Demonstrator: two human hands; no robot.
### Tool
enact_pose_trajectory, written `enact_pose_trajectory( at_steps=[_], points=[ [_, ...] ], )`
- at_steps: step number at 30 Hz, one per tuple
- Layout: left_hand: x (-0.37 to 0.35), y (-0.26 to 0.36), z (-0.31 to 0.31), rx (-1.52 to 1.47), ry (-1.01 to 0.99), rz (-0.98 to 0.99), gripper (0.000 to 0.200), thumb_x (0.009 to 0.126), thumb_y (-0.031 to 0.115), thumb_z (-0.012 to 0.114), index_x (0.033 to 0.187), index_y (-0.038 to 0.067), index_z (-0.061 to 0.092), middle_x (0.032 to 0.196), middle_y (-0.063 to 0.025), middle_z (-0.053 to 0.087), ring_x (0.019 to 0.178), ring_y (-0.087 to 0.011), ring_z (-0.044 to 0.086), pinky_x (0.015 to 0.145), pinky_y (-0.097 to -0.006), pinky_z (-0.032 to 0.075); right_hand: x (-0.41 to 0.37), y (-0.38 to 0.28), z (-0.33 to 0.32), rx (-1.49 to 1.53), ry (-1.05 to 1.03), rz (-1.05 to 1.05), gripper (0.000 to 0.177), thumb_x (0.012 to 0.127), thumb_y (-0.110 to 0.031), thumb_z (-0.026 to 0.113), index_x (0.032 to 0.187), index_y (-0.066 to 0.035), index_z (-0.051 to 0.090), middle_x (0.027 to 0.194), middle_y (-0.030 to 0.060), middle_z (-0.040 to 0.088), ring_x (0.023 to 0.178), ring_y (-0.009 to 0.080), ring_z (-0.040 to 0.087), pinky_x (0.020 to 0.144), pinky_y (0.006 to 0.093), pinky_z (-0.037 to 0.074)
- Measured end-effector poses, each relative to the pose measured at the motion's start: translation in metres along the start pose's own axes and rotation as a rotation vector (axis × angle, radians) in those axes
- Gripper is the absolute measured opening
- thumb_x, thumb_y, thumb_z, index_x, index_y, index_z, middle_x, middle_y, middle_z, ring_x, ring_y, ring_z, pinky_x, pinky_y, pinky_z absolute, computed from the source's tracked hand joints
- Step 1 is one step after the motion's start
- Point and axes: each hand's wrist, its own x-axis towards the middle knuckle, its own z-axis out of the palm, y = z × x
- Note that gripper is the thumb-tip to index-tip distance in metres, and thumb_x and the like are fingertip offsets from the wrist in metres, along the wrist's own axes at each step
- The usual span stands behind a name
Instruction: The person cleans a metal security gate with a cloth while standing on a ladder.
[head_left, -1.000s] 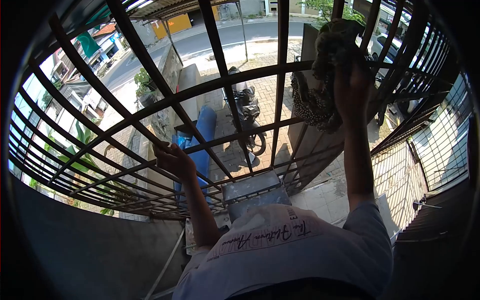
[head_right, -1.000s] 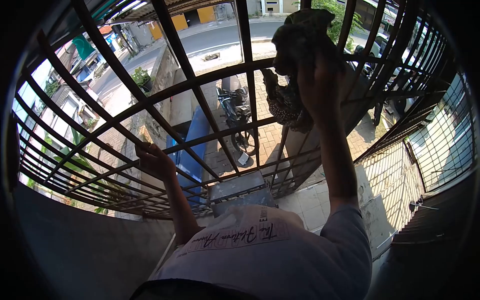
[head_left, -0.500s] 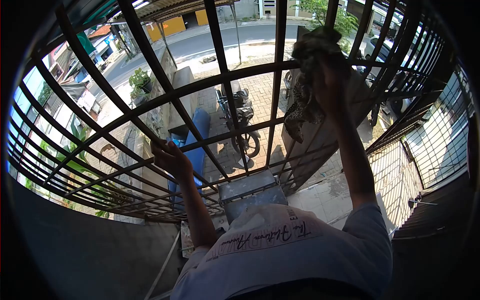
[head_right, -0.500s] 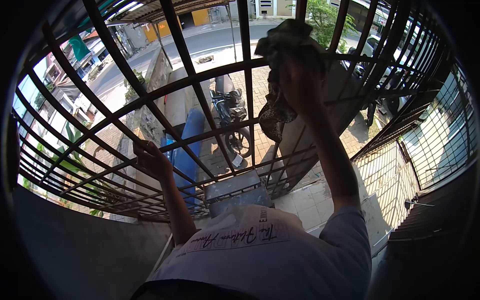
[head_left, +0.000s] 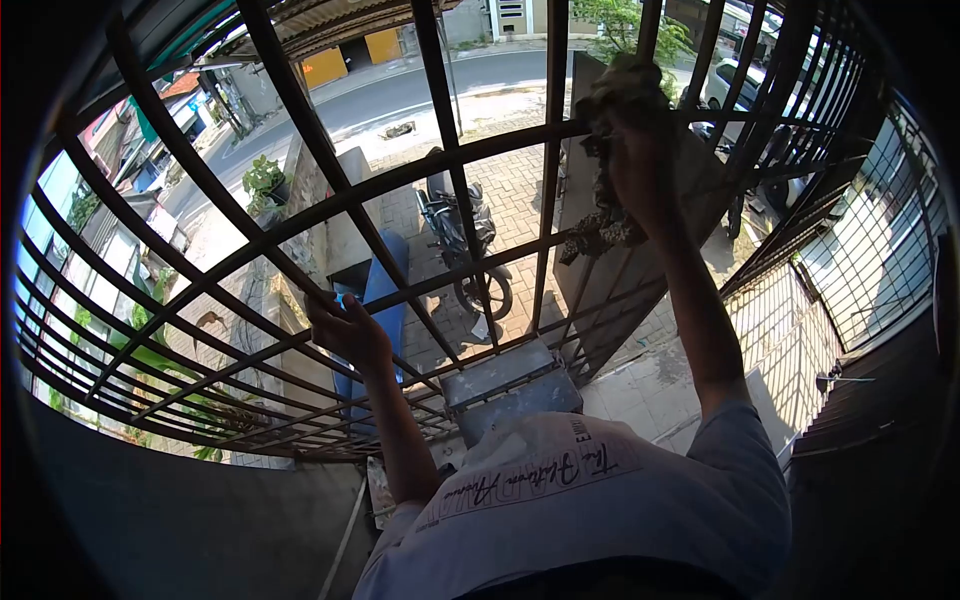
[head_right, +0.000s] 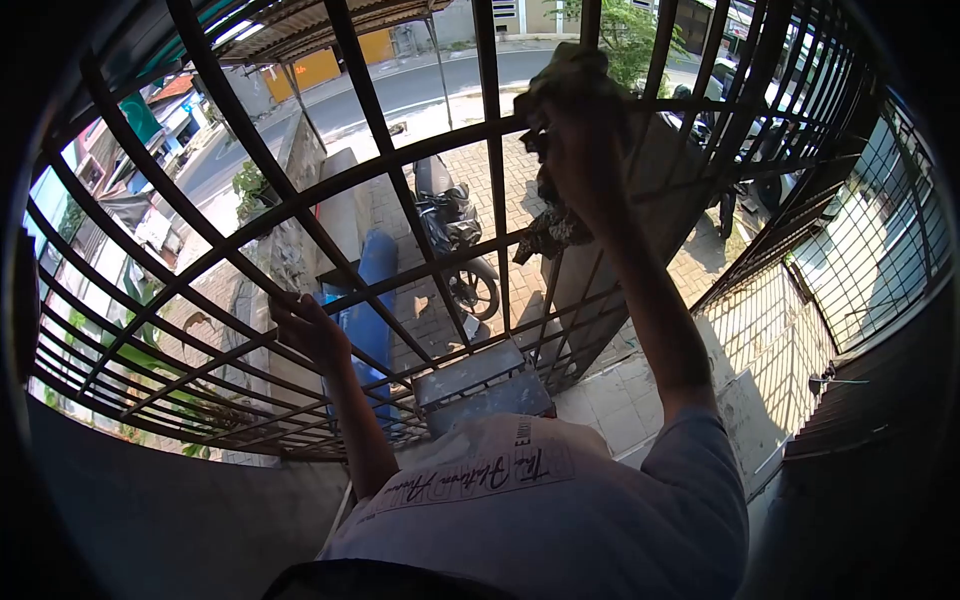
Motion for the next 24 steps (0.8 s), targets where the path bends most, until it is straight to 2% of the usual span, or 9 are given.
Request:
enact_pose_trajectory(
  at_steps=[3,5,9,12,16,19,20,22,24],
  points=[
    [-0.001,0.001,-0.001,0.009,-0.001,0.026,0.069,0.095,0.060,0.036,0.125,-0.002,0.041,0.100,-0.0143,0.056,0.091,-0.0326,0.054,0.085,-0.0471,0.038,-0.004,0.010,-0.010,0.288,-0.031,0.116,0.027,0.084,-0.001,0.054,0.111,-0.001,0.061,0.103,0.0212,0.064,0.097,0.0355,0.063,0.086,0.0443,0.048],
    [0.002,-0.001,0.001,0.013,0.004,0.049,0.069,0.095,0.060,0.036,0.126,-0.002,0.041,0.100,-0.0138,0.055,0.091,-0.0321,0.054,0.085,-0.0465,0.037,0.021,0.015,-0.040,0.952,0.049,0.655,0.026,0.086,0.002,0.051,0.109,-0.001,0.063,0.103,0.0171,0.066,0.101,0.0277,0.062,0.089,0.0382,0.047],
    [-0.001,0.003,-0.002,0.040,-0.021,0.043,0.068,0.095,0.059,0.036,0.127,-0.001,0.040,0.103,-0.0123,0.055,0.093,-0.0307,0.054,0.088,-0.0444,0.035,-0.003,0.008,0.007,-0.077,0.092,0.029,0.035,0.090,0.005,0.041,0.118,-0.001,0.062,0.103,0.0118,0.069,0.093,0.0175,0.066,0.082,0.0306,0.052],
    [0.005,-0.001,-0.001,0.035,-0.014,0.063,0.068,0.096,0.058,0.036,0.129,-0.001,0.039,0.104,-0.0117,0.055,0.095,-0.0297,0.053,0.088,-0.0431,0.034,0.007,0.010,-0.007,0.504,-0.196,0.430,0.039,0.085,0.008,0.045,0.117,-0.004,0.063,0.106,0.0121,0.068,0.096,0.0235,0.066,0.085,0.0330,0.050],
    [0.000,0.002,-0.009,0.018,-0.068,0.067,0.074,0.095,0.060,0.036,0.129,-0.006,0.037,0.106,-0.0186,0.052,0.098,-0.0355,0.052,0.085,-0.0465,0.043,-0.007,0.007,0.015,0.049,0.445,0.325,0.031,0.093,-0.002,0.043,0.115,-0.004,0.065,0.099,0.0105,0.068,0.093,0.0155,0.064,0.083,0.0295,0.048],
    [0.004,0.005,-0.007,0.002,-0.053,0.090,0.069,0.096,0.056,0.038,0.130,-0.004,0.038,0.104,-0.0146,0.054,0.095,-0.0315,0.054,0.086,-0.0439,0.039,0.001,0.015,-0.018,0.438,-0.182,0.818,0.032,0.095,-0.004,0.043,0.120,-0.004,0.063,0.107,0.0099,0.068,0.092,0.0179,0.065,0.085,0.0300,0.049],
    [0.003,0.005,-0.010,0.004,-0.072,0.100,0.063,0.097,0.051,0.040,0.130,-0.002,0.038,0.103,-0.0107,0.055,0.093,-0.0272,0.054,0.087,-0.0414,0.034,0.009,0.004,-0.026,0.433,-0.176,0.821,0.032,0.095,-0.004,0.043,0.120,-0.004,0.063,0.107,0.0099,0.068,0.092,0.0179,0.065,0.085,0.0300,0.049],
    [0.006,0.010,-0.008,-0.009,-0.056,0.103,0.078,0.094,0.062,0.037,0.128,-0.007,0.039,0.101,-0.0194,0.053,0.093,-0.0359,0.055,0.084,-0.0477,0.043,0.023,-0.014,-0.030,0.681,0.430,0.553,0.031,0.095,-0.005,0.044,0.119,-0.005,0.064,0.106,0.0092,0.068,0.092,0.0155,0.065,0.083,0.0280,0.048],
    [0.004,0.007,-0.007,-0.014,-0.024,0.101,0.078,0.093,0.062,0.037,0.127,-0.008,0.039,0.099,-0.0196,0.053,0.092,-0.0357,0.055,0.082,-0.0480,0.043,-0.015,0.004,0.008,0.322,0.266,0.538,0.033,0.095,-0.004,0.043,0.122,-0.007,0.062,0.108,0.0099,0.068,0.093,0.0144,0.065,0.082,0.0277,0.049]
  ],
)
